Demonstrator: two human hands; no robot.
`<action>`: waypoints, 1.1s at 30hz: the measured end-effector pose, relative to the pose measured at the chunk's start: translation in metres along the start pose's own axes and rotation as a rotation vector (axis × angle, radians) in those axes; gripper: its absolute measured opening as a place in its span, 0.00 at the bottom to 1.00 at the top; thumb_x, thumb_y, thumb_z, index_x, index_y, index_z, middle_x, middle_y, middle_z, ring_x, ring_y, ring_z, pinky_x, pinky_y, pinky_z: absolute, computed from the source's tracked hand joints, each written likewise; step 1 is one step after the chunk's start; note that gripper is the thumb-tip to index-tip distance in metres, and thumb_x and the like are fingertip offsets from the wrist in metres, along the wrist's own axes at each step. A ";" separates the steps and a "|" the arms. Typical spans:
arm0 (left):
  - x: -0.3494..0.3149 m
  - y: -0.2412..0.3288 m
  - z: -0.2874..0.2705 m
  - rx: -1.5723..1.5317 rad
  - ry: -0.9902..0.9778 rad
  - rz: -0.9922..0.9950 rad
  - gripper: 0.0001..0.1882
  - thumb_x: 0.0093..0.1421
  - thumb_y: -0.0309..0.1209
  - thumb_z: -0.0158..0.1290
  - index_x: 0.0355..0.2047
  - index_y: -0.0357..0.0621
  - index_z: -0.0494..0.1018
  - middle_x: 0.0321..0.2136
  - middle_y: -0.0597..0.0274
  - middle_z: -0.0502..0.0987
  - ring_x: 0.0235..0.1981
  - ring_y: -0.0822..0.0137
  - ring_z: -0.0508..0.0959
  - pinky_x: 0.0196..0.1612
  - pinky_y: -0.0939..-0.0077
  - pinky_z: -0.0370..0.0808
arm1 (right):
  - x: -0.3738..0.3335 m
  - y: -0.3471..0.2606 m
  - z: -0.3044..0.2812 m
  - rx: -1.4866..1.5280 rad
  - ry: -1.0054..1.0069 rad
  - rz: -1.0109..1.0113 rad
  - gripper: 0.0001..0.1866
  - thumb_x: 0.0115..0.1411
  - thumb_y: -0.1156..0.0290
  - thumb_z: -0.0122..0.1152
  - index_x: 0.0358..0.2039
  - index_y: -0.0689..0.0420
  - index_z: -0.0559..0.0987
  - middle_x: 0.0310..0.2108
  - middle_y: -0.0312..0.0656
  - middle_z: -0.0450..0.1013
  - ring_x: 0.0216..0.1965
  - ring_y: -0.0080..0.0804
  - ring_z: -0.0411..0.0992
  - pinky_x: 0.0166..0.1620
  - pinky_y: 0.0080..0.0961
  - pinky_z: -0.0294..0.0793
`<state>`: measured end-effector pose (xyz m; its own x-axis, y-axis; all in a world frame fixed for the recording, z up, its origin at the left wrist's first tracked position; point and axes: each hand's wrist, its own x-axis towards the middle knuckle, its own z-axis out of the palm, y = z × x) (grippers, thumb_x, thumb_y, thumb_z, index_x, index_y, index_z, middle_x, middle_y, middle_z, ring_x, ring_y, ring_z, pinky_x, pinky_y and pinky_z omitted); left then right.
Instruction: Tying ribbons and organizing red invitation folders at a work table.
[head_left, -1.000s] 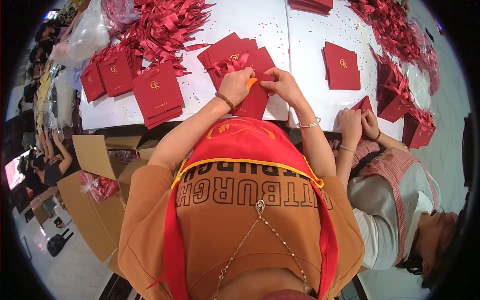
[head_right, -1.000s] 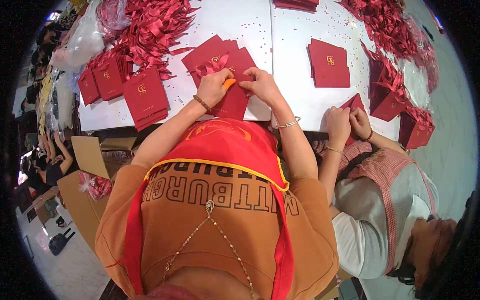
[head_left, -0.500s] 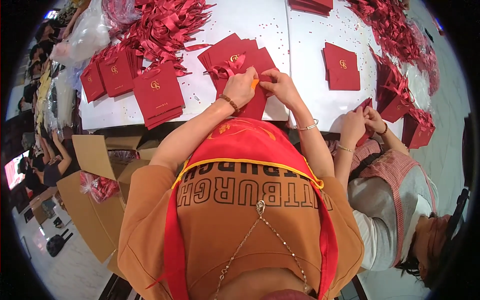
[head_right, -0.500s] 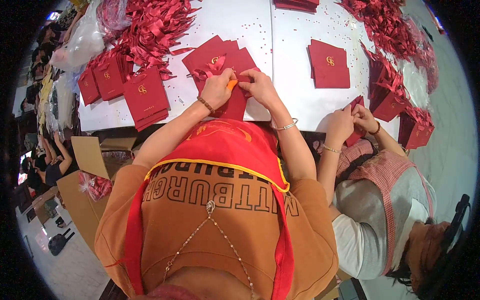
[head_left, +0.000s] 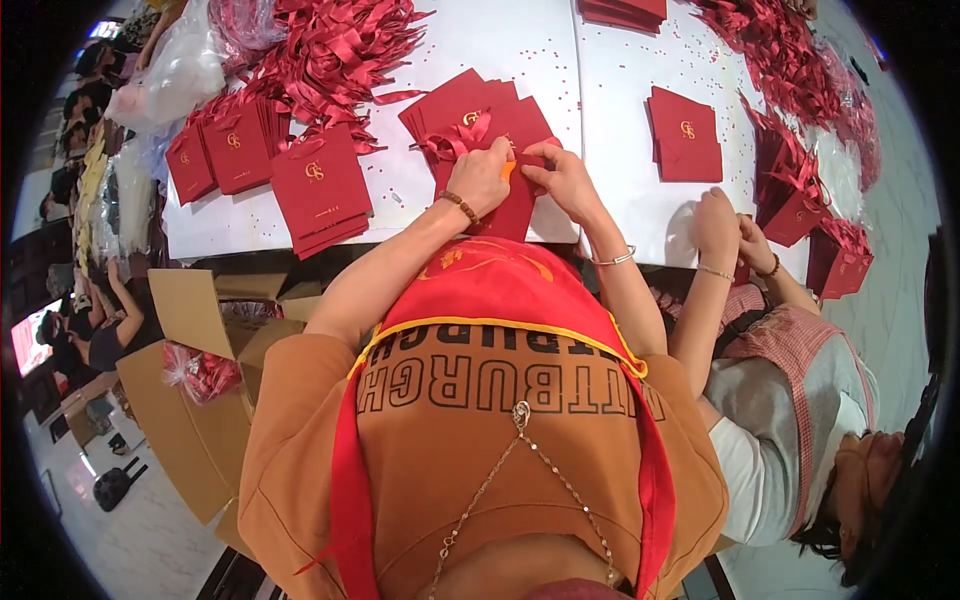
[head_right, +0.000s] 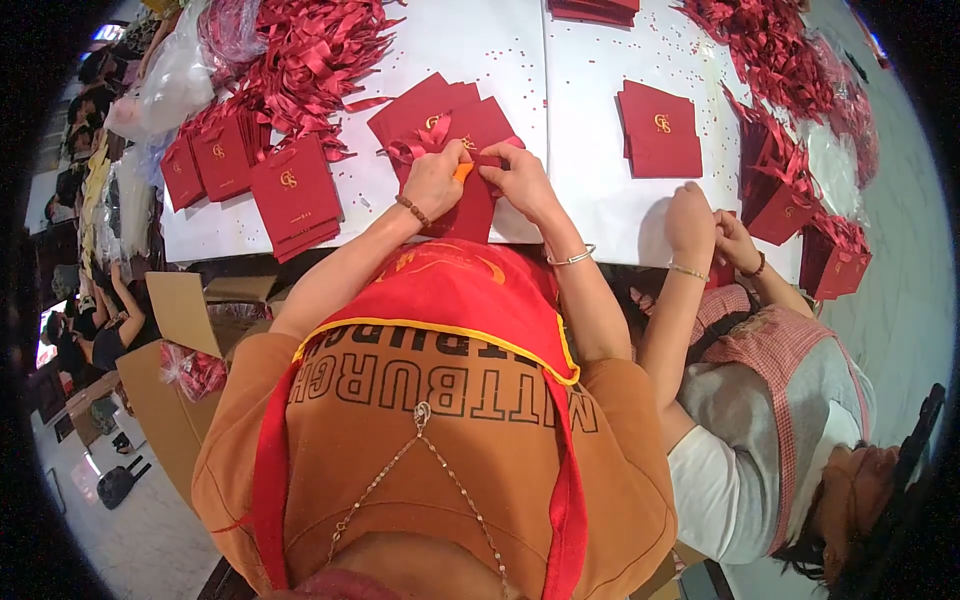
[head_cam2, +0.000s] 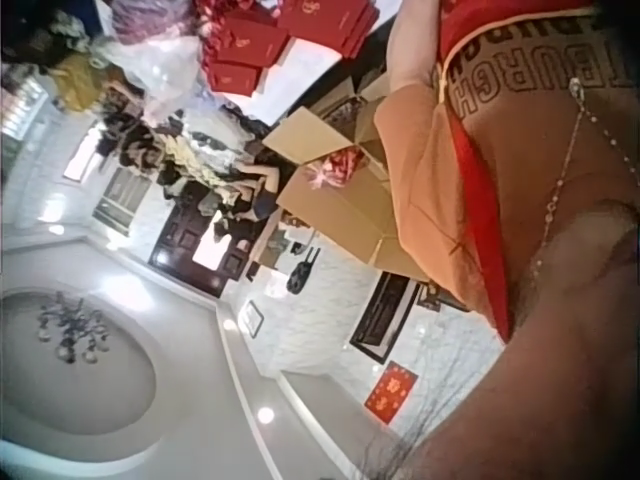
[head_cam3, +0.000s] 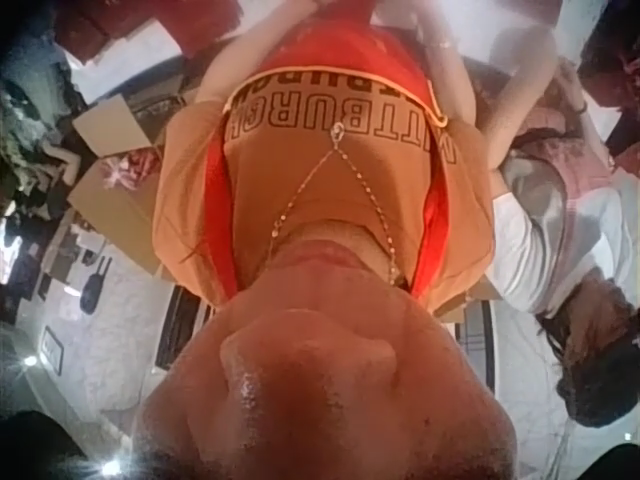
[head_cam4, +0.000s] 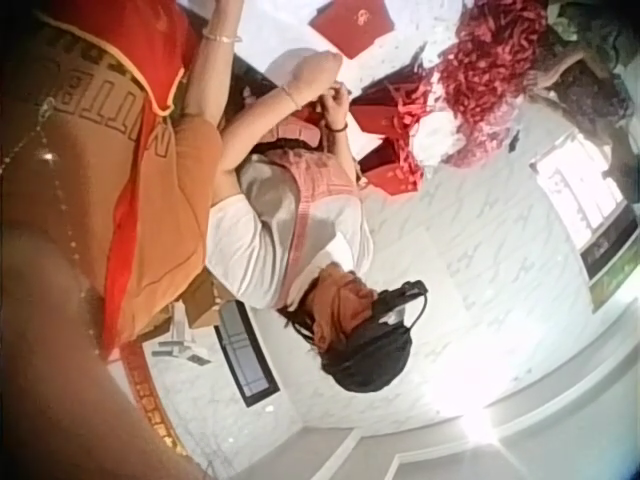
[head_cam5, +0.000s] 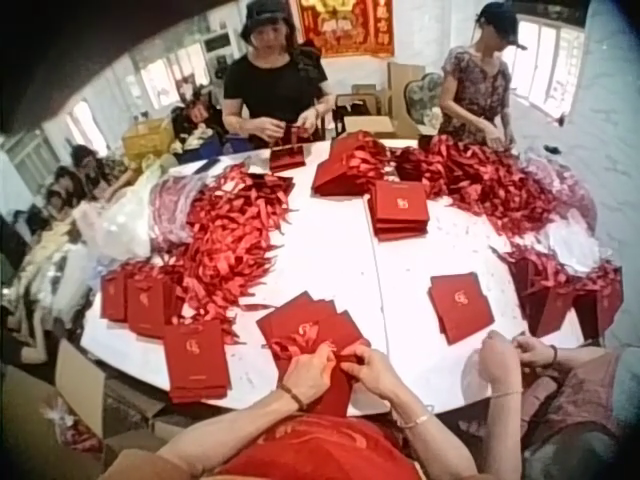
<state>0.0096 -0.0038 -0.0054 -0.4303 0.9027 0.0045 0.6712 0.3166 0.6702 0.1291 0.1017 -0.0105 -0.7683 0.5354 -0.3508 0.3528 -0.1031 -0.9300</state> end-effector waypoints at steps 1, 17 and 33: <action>0.000 0.000 0.000 0.005 -0.014 -0.013 0.09 0.47 0.20 0.45 0.32 0.39 0.66 0.21 0.42 0.74 0.28 0.46 0.75 0.33 0.54 0.70 | 0.000 0.001 0.001 0.010 0.002 -0.003 0.13 0.53 0.77 0.57 0.40 0.65 0.74 0.28 0.42 0.73 0.24 0.23 0.70 0.28 0.19 0.72; 0.005 -0.011 -0.006 -0.404 -0.235 -0.268 0.17 0.56 0.22 0.44 0.47 0.41 0.66 0.16 0.62 0.72 0.17 0.73 0.72 0.21 0.79 0.69 | 0.007 0.003 -0.002 -0.075 -0.054 0.047 0.17 0.51 0.76 0.59 0.43 0.62 0.74 0.25 0.41 0.73 0.24 0.23 0.71 0.27 0.21 0.70; -0.003 -0.004 0.010 -0.631 -0.081 -0.399 0.04 0.56 0.23 0.45 0.33 0.38 0.67 0.16 0.63 0.72 0.15 0.76 0.71 0.16 0.83 0.66 | -0.009 -0.019 0.005 -0.419 0.027 -0.089 0.12 0.48 0.74 0.59 0.35 0.62 0.76 0.22 0.51 0.73 0.26 0.38 0.74 0.30 0.29 0.71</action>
<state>0.0140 -0.0046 -0.0152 -0.5063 0.7808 -0.3661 -0.0105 0.4189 0.9080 0.1272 0.0949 0.0095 -0.7935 0.5489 -0.2627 0.4763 0.2914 -0.8296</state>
